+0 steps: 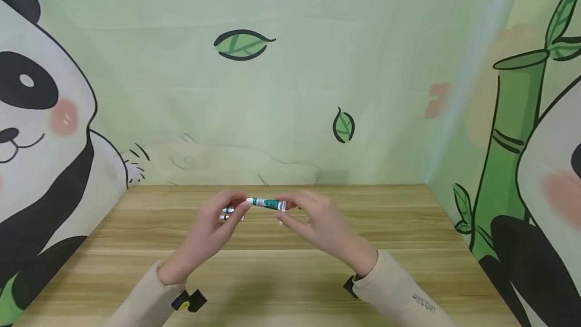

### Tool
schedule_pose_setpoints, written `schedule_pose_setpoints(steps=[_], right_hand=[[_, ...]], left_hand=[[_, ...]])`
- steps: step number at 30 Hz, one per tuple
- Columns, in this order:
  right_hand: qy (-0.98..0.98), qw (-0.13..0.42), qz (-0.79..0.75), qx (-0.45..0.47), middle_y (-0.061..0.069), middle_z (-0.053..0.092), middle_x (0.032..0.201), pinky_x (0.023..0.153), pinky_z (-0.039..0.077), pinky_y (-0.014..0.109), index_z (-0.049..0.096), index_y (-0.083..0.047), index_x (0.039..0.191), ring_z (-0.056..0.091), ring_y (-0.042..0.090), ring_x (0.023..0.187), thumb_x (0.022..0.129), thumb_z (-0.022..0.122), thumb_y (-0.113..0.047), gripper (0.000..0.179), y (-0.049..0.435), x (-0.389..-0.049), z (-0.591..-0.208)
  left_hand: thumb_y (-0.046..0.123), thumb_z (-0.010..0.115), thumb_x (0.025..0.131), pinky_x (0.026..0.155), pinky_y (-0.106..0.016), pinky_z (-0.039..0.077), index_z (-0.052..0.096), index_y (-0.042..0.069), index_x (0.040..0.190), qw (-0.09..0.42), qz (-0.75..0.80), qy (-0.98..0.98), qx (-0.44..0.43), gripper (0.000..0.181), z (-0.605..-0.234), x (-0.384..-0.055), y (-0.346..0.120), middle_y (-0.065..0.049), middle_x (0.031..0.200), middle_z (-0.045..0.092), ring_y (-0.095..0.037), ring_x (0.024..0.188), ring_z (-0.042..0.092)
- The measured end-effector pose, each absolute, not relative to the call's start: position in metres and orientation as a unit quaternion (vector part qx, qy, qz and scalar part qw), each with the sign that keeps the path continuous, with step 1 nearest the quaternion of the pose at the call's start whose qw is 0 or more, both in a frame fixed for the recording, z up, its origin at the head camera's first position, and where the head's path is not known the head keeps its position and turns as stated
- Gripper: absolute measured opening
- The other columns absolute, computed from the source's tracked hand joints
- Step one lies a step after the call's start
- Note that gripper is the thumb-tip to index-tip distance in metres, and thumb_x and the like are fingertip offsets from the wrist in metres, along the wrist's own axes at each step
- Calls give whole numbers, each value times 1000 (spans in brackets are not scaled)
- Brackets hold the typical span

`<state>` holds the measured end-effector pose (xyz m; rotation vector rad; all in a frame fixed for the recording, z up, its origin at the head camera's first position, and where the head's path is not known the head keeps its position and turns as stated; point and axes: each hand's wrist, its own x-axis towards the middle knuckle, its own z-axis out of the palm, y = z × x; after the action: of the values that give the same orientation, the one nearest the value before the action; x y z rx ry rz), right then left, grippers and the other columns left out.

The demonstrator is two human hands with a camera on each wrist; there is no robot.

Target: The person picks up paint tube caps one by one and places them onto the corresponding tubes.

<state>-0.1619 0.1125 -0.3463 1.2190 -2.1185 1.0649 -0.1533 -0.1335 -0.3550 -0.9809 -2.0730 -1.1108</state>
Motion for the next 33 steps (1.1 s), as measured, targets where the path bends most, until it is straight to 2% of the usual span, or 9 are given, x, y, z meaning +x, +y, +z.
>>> schedule_pose_setpoints(steps=[2,4,9,15,19,26,29,33], right_hand=[[-761,283,351,467,3,74,102,72,57,26,71,-6,114,69,13,86,98,69,-28,28,112,-164,-347],[-754,316,320,480,4,74,98,70,56,24,72,-4,112,70,14,83,101,63,-33,32,113,-165,-347],[-744,382,230,497,2,74,85,60,55,24,74,-2,104,68,12,69,101,62,-30,31,114,-165,-346],[-737,412,179,504,1,74,79,52,51,22,74,-3,101,63,9,57,103,54,-31,35,114,-166,-345],[-732,413,178,512,0,74,78,49,49,20,74,-4,100,61,7,53,103,54,-29,33,114,-165,-342],[-723,388,224,526,-1,74,79,49,45,14,74,-4,97,61,5,55,102,55,-30,32,111,-165,-343],[-720,354,269,533,1,75,83,50,44,11,75,-4,99,66,6,61,101,58,-28,29,111,-165,-344],[-719,288,332,538,4,77,90,51,45,8,75,-4,102,73,10,72,101,61,-25,25,112,-163,-344]], left_hand=[[2,68,96,55,-21,49,67,6,104,288,-421,-777,-369,10,-355,-153,-134,-1,89,66,-10,74,60],[2,67,96,56,-21,50,67,6,105,287,-421,-775,-373,10,-355,-152,-134,0,89,66,-10,75,60],[6,66,97,65,-23,53,67,5,104,281,-422,-776,-375,7,-356,-151,-131,-2,89,67,-9,77,61],[8,65,99,71,-26,55,67,5,104,271,-433,-778,-366,6,-358,-150,-129,-2,92,68,-9,80,62],[5,67,97,72,-26,55,67,5,104,277,-435,-771,-372,7,-357,-148,-129,-3,92,69,-11,80,63],[0,68,94,71,-25,55,66,4,103,300,-428,-756,-393,10,-357,-147,-130,-5,91,69,-13,78,63],[-1,67,94,71,-23,55,65,4,104,309,-421,-748,-409,11,-357,-147,-130,-6,91,69,-13,78,63],[5,64,98,72,-21,54,65,4,104,319,-410,-741,-426,6,-356,-146,-131,-5,90,68,-13,78,63]])
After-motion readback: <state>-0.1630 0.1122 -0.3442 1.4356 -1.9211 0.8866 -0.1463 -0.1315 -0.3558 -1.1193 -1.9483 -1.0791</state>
